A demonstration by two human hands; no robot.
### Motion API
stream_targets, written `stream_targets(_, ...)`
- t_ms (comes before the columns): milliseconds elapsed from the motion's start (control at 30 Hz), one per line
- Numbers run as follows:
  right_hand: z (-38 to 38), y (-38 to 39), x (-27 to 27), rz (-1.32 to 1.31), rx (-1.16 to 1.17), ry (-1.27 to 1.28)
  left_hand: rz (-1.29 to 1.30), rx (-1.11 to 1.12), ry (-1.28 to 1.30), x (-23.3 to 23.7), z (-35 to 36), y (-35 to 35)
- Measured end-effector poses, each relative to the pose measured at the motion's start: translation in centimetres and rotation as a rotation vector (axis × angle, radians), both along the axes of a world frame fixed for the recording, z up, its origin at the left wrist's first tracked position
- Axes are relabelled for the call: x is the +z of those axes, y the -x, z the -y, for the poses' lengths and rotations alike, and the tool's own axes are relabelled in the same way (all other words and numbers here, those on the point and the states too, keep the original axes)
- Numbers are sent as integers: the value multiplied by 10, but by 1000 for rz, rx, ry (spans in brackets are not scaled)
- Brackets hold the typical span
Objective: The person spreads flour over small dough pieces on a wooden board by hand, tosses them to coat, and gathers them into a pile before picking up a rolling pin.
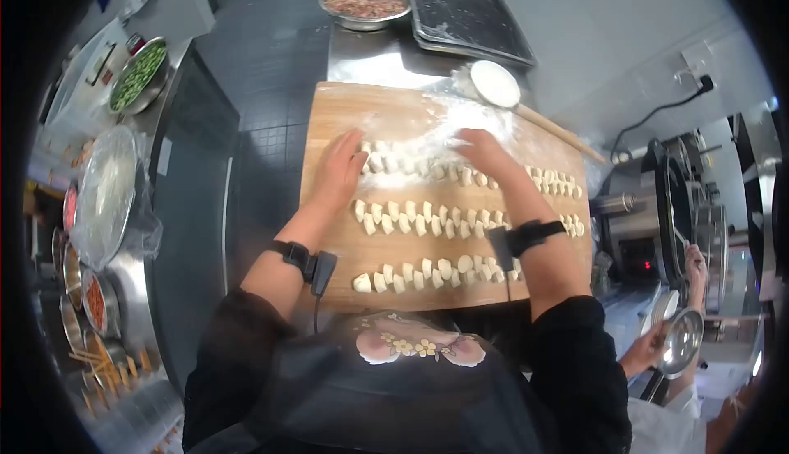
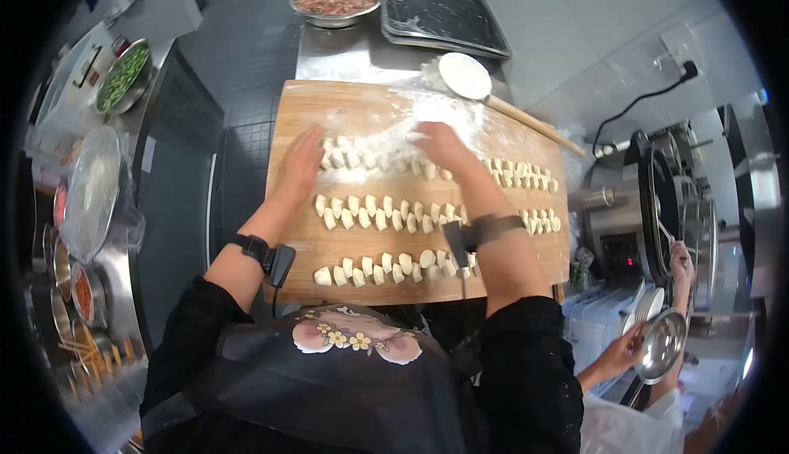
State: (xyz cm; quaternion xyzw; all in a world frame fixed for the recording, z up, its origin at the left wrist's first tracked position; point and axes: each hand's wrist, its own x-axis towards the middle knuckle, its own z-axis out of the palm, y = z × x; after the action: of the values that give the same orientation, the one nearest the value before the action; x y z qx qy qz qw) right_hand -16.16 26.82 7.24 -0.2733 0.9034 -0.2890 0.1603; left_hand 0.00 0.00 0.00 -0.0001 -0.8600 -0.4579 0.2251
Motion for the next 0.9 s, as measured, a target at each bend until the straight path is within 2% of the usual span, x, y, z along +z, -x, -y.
stream_targets(67, -67, 15, 5, -152, -76, -86, 59, -11, 97, 7, 0, 6)
stream_targets(100, -76, -2, 2, -106, -88, -93, 104, -28, 93, 5, 0, -7)
stream_targets(167, -100, -3, 27, 52, -278, -145, 45, 42, 153, 0, -7, 5)
stream_targets(200, -83, -15, 47, 107, -284, -109, 25, 54, 147, 5, -8, 9)
stream_targets(300, -93, 8, 9, 167, -215, -27, 23, 46, 102, 8, -12, 10)
stream_targets(333, -107, 17, 5, 27, -204, -211, 7, 38, 98, 2, -9, 12)
stream_targets(367, -127, 23, 5, 23, -206, -202, 1, 36, 106, -3, -6, 12)
stream_targets(433, -158, 28, 16, 215, -393, -118, 20, 69, 62, -2, -7, 12)
stream_targets(533, -193, 27, 31, 129, -540, -10, 36, 65, 84, 5, -10, 10)
stream_targets(633, -230, 52, 39, 234, -526, 11, 19, 82, 84, -3, -9, 12)
stream_targets(667, -241, 60, 31, 359, -597, 322, 13, 83, 85, -3, -9, 12)
stream_targets(700, -254, 71, 31, 357, -597, 325, 10, 78, 87, -2, -11, 12)
stream_targets(767, -276, 85, 30, 14, -416, -375, 5, 60, 104, 0, -11, 11)
stream_targets(900, -296, 93, 37, 39, -475, -368, 30, 90, 123, -2, -9, 12)
